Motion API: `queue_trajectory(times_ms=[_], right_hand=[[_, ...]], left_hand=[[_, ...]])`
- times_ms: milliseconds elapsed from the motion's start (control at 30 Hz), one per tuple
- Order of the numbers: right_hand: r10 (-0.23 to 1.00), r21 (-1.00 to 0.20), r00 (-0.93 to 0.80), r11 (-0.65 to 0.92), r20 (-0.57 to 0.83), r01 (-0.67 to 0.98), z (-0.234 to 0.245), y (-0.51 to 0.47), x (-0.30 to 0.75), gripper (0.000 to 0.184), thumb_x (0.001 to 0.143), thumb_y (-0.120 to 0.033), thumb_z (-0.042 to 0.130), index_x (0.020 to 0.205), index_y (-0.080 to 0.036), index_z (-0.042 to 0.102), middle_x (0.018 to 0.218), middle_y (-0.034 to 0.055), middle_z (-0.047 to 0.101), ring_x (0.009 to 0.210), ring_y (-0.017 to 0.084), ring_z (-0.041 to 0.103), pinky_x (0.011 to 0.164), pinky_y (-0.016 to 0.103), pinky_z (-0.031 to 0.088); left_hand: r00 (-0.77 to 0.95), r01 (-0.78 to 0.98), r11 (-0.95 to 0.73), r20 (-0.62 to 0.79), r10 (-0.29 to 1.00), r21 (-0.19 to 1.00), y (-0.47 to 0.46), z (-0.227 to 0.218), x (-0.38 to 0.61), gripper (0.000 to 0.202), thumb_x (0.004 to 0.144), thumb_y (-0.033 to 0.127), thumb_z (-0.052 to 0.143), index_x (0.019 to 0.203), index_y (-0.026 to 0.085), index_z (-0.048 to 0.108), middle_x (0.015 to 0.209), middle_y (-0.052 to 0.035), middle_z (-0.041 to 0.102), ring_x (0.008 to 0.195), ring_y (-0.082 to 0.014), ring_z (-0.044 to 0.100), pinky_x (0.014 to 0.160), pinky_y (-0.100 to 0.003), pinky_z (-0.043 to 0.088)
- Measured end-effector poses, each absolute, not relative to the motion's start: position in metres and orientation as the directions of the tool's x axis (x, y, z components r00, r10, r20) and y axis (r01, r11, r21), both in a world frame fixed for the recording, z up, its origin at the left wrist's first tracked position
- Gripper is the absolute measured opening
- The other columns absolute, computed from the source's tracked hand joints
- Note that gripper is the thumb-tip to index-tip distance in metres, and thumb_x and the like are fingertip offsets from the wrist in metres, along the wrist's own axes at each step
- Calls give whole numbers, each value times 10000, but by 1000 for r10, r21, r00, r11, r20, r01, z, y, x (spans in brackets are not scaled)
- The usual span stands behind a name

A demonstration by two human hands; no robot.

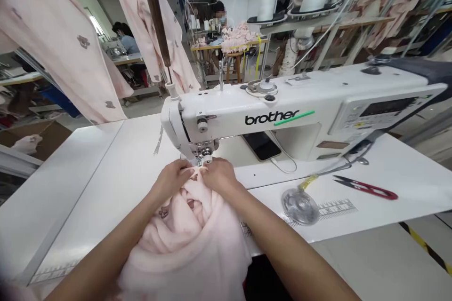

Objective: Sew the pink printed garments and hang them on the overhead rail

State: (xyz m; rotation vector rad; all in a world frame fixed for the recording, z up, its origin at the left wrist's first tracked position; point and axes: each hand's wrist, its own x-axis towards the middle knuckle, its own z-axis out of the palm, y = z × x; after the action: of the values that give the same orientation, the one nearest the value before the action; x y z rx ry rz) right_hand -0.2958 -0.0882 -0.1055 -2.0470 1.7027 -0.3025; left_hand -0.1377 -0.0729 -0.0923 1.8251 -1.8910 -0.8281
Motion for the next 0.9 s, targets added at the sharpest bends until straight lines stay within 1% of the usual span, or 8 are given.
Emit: queue_trajectory(times_ms=[67, 133, 267, 433, 567, 700, 800, 900], right_hand=[[-974, -475, 192, -113, -121, -872, -109, -93, -298, 209, 817, -308, 462, 873, -190, 625, 912, 64, 671, 901, 222, 590, 708, 275, 380], [-977, -484, 173, -94, -121, -870, -111, -96, -301, 206, 803, -315, 478, 870, -194, 630, 900, 56, 670, 869, 212, 594, 697, 271, 387], [-982, -498, 142, -62, -124, -865, -111, -97, -306, 207, 795, -325, 494, 875, -191, 629, 891, 54, 666, 806, 197, 598, 666, 265, 398], [-983, -501, 125, -40, -138, -865, -104, -98, -305, 188, 791, -305, 511, 855, -177, 634, 842, 57, 666, 743, 191, 600, 622, 265, 398], [-983, -496, 131, -53, -125, -867, -104, -99, -305, 176, 791, -299, 508, 818, -176, 631, 817, 56, 665, 713, 185, 597, 591, 259, 387], [-986, -481, 128, -62, -106, -875, -107, -100, -305, 137, 774, -266, 520, 775, -173, 620, 780, 62, 660, 685, 186, 589, 560, 258, 367], [-988, -473, 121, -60, -99, -879, -107, -100, -305, 115, 767, -253, 529, 761, -174, 614, 790, 63, 663, 704, 190, 590, 566, 256, 365], [-989, -466, 115, -58, -95, -883, -105, -99, -305, 125, 784, -254, 517, 756, -178, 611, 817, 62, 669, 742, 194, 595, 588, 253, 370]], left_hand=[[-70, -772, -41, -148, -987, 634, -79, -94, -140, 168, 762, 265, 481, 780, 192, 631, 723, -11, 639, 700, -178, 566, 610, -254, 351], [-60, -777, -57, -164, -985, 626, -83, -95, -142, 181, 766, 277, 476, 770, 186, 632, 700, -11, 636, 688, -177, 568, 601, -254, 352], [-62, -790, -66, -186, -981, 610, -88, -94, -147, 191, 771, 268, 461, 735, 189, 630, 683, -4, 636, 693, -171, 577, 607, -249, 357], [-39, -816, -74, -183, -982, 573, -91, -93, -151, 182, 772, 243, 455, 758, 189, 628, 697, -15, 635, 718, -180, 581, 614, -250, 356], [-51, -830, -47, -159, -986, 556, -91, -93, -151, 159, 778, 219, 447, 768, 185, 602, 759, -29, 645, 731, -182, 584, 627, -251, 366], [-56, -846, -23, -132, -990, 532, -90, -93, -151, 178, 794, 197, 419, 847, 180, 588, 842, -51, 645, 781, -199, 586, 653, -264, 378], [-59, -857, -9, -115, -992, 515, -89, -93, -150, 187, 805, 191, 409, 888, 178, 576, 871, -61, 634, 812, -211, 585, 679, -278, 385], [-76, -862, 11, -107, -991, 506, -91, -92, -149, 168, 805, 184, 424, 878, 178, 575, 876, -63, 623, 814, -213, 586, 688, -281, 388]])
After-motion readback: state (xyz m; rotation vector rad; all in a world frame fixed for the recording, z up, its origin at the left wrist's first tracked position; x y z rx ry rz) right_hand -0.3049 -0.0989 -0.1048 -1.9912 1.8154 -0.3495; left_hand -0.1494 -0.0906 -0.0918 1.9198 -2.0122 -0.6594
